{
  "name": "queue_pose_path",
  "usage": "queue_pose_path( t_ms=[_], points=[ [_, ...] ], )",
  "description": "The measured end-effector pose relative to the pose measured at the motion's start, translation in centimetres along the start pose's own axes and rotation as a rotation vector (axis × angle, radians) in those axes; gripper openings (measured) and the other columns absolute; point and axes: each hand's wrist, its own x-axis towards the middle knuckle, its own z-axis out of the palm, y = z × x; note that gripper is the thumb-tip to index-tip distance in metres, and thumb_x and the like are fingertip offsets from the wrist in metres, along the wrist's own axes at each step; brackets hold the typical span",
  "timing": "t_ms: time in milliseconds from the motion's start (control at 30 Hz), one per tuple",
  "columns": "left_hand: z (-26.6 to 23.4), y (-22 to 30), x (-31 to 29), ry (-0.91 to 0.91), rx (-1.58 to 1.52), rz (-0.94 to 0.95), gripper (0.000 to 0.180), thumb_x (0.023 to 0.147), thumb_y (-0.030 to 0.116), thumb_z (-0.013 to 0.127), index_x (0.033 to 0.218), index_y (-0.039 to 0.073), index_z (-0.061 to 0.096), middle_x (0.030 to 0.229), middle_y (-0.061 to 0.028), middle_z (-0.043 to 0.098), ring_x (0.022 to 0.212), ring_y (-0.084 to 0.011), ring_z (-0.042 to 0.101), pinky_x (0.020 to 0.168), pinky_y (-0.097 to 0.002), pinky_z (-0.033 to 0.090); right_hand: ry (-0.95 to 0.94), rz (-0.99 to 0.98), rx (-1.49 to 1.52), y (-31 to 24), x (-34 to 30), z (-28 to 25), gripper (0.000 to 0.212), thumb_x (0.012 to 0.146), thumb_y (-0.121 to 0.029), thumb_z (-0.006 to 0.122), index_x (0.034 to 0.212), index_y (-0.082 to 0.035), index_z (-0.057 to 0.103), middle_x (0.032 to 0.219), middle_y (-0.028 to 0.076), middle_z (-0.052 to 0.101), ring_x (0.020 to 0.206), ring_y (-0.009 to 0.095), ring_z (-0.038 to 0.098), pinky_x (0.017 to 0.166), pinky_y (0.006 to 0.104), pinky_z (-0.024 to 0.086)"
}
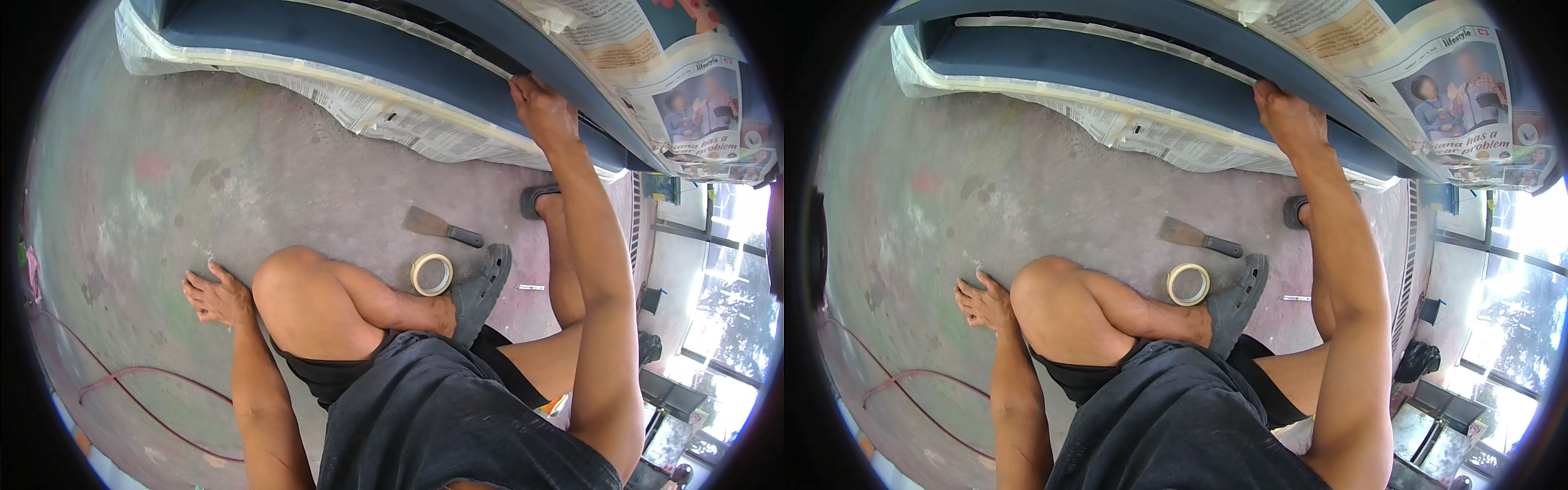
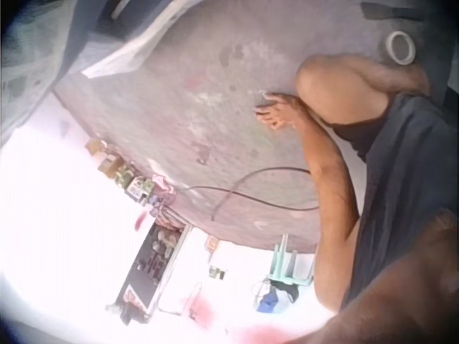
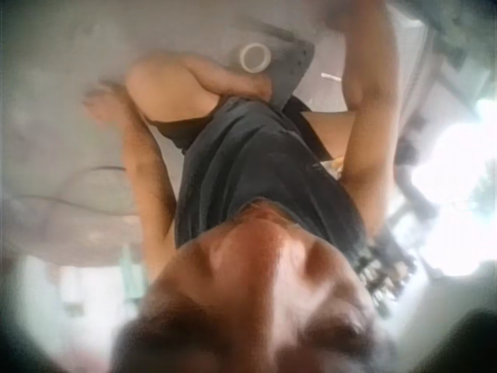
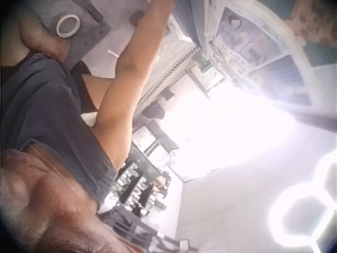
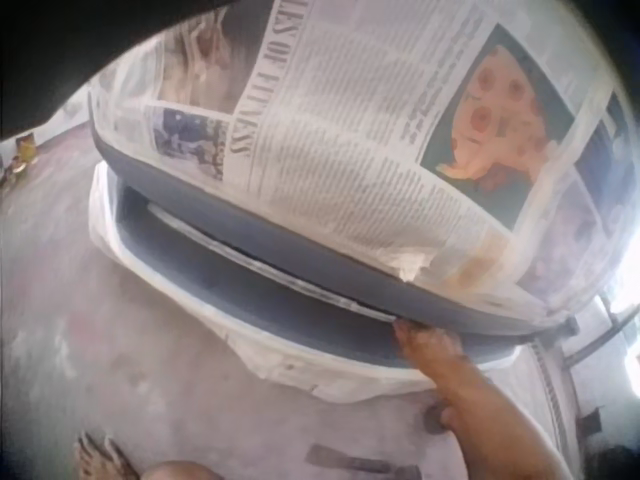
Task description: The person sits on the floor and applies masking tape to the edge of a car part covered with newspaper. They repeatedly tear pieces of tape and press them along the trim, smoothing each segment by hand.
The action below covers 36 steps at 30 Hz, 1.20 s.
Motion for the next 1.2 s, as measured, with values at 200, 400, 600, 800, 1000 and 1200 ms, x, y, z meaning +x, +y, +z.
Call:
queue_pose_path(
  t_ms=[200, 400, 600, 800, 1000, 1200],
  points=[
    [0.1, 0.0, -0.1, 0.019, 0.052, 0.030, 0.069, 0.108, 0.059, 0.041, 0.160, 0.014, 0.036, 0.166, -0.0131, 0.034, 0.155, -0.0284, 0.028, 0.116, -0.0568, 0.028, 0.027, -0.004, 0.050, -2.9, 1.2, -0.4, 0.008, 0.087, -0.018, 0.078, 0.085, -0.013, 0.073, 0.087, 0.008, 0.071, 0.074, 0.032, 0.070, 0.064, 0.0449, 0.059],
    [0.8, -0.5, -0.3, 0.118, 0.010, 0.061, 0.068, 0.107, 0.058, 0.043, 0.158, 0.013, 0.040, 0.163, -0.0134, 0.038, 0.150, -0.0294, 0.036, 0.112, -0.0574, 0.032, 0.147, -0.133, 0.353, -6.8, -3.9, -6.7, 0.011, 0.088, -0.021, 0.080, 0.088, -0.013, 0.072, 0.082, 0.004, 0.068, 0.067, 0.028, 0.070, 0.058, 0.0388, 0.059],
    [1.7, -2.1, 1.3, 0.131, -0.018, 0.064, 0.074, 0.106, 0.063, 0.042, 0.159, 0.011, 0.038, 0.162, -0.0139, 0.043, 0.149, -0.0318, 0.040, 0.111, -0.0596, 0.034, -0.031, 0.829, 0.241, 2.3, -20.0, -8.4, 0.022, 0.096, -0.016, 0.066, 0.113, -0.008, 0.077, 0.097, 0.024, 0.075, 0.094, 0.041, 0.074, 0.084, 0.0519, 0.058],
    [-0.7, -2.9, 2.8, -0.029, -0.533, 0.256, 0.074, 0.106, 0.059, 0.044, 0.151, 0.001, 0.049, 0.150, -0.0230, 0.055, 0.138, -0.0394, 0.052, 0.111, -0.0564, 0.040, -0.834, 1.326, 0.283, 14.3, -40.9, -3.1, 0.081, 0.093, -0.066, 0.060, 0.143, -0.002, 0.062, 0.139, 0.031, 0.062, 0.136, 0.045, 0.057, 0.112, 0.0496, 0.045],
    [-3.0, -6.7, -1.6, -0.693, -1.067, 0.065, 0.064, 0.107, 0.047, 0.047, 0.145, -0.004, 0.054, 0.138, -0.0204, 0.064, 0.129, -0.0346, 0.060, 0.106, -0.0504, 0.048, -1.142, 1.226, 0.386, 9.6, -35.2, -7.6, 0.099, 0.090, -0.081, 0.050, 0.148, -0.001, 0.057, 0.151, 0.032, 0.052, 0.147, 0.042, 0.046, 0.121, 0.0517, 0.037],
    [-9.4, -5.1, -7.7, -0.970, -1.447, -0.041, 0.061, 0.108, 0.045, 0.046, 0.149, 0.000, 0.051, 0.143, -0.0171, 0.061, 0.131, -0.0363, 0.057, 0.111, -0.0491, 0.044, -1.134, 1.182, 0.414, 9.0, -37.7, -8.6, 0.097, 0.091, -0.080, 0.050, 0.148, -0.001, 0.057, 0.150, 0.032, 0.053, 0.147, 0.041, 0.046, 0.120, 0.0515, 0.037]
  ],
)
